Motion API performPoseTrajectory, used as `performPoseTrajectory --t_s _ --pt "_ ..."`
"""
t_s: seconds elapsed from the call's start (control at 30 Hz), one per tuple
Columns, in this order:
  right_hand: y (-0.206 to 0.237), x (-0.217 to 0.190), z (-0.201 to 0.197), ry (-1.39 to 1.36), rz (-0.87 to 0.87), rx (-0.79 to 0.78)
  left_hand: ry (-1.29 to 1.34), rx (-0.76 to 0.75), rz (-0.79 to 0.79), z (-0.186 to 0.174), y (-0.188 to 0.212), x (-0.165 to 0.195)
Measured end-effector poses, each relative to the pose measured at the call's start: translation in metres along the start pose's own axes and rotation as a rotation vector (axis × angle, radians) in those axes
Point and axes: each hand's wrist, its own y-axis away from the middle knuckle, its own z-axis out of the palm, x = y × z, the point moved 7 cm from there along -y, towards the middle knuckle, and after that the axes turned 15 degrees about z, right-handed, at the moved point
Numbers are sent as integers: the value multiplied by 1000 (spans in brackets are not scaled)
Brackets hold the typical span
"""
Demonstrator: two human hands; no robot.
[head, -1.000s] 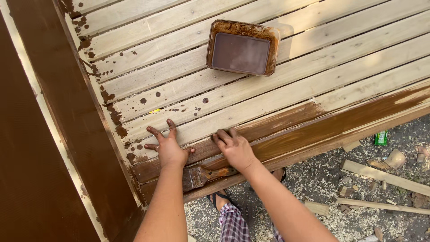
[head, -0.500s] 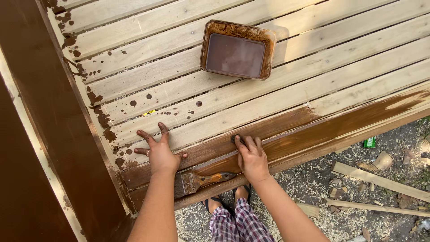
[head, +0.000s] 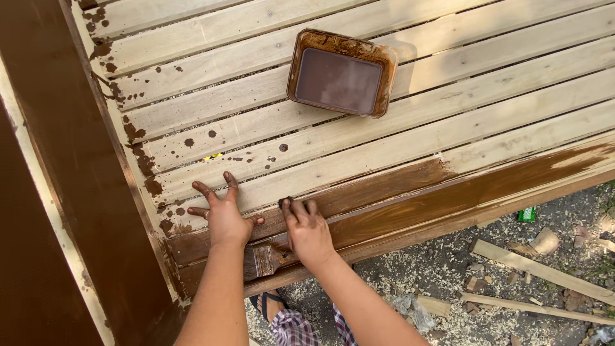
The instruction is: The person applies a dark brown stain to a wooden slatted surface using a cloth. They repeatedly dip the cloth into a container of stain and wipe it along the wood planks, covering multiple sections of the surface.
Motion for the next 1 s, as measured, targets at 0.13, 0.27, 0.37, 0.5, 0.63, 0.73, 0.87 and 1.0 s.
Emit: performPoseTrajectory --t_s 0.13,0.27,0.37,0.5,0.63,0.73,0.87,1.0 --pt "-16 33 -34 153 -185 -57 1 13 17 0 -2 0" --pt "-35 118 -131 226 151 174 65 -64 -40 -3 2 3" --pt "-56 114 -166 42 300 251 86 -69 -42 -11 3 8" --pt "-126 71 -198 -226 107 405 118 -70 -49 -17 3 10" --pt "-231 48 -179 -92 -8 286 164 -62 -40 -15 2 8" --pt "-264 46 -172 86 -40 197 177 -48 -22 -17 -1 8" --pt "-246 54 -194 5 -37 323 206 -64 -28 -22 -1 8" --pt "-220 46 -209 -62 -162 450 236 -33 -12 -29 0 9"
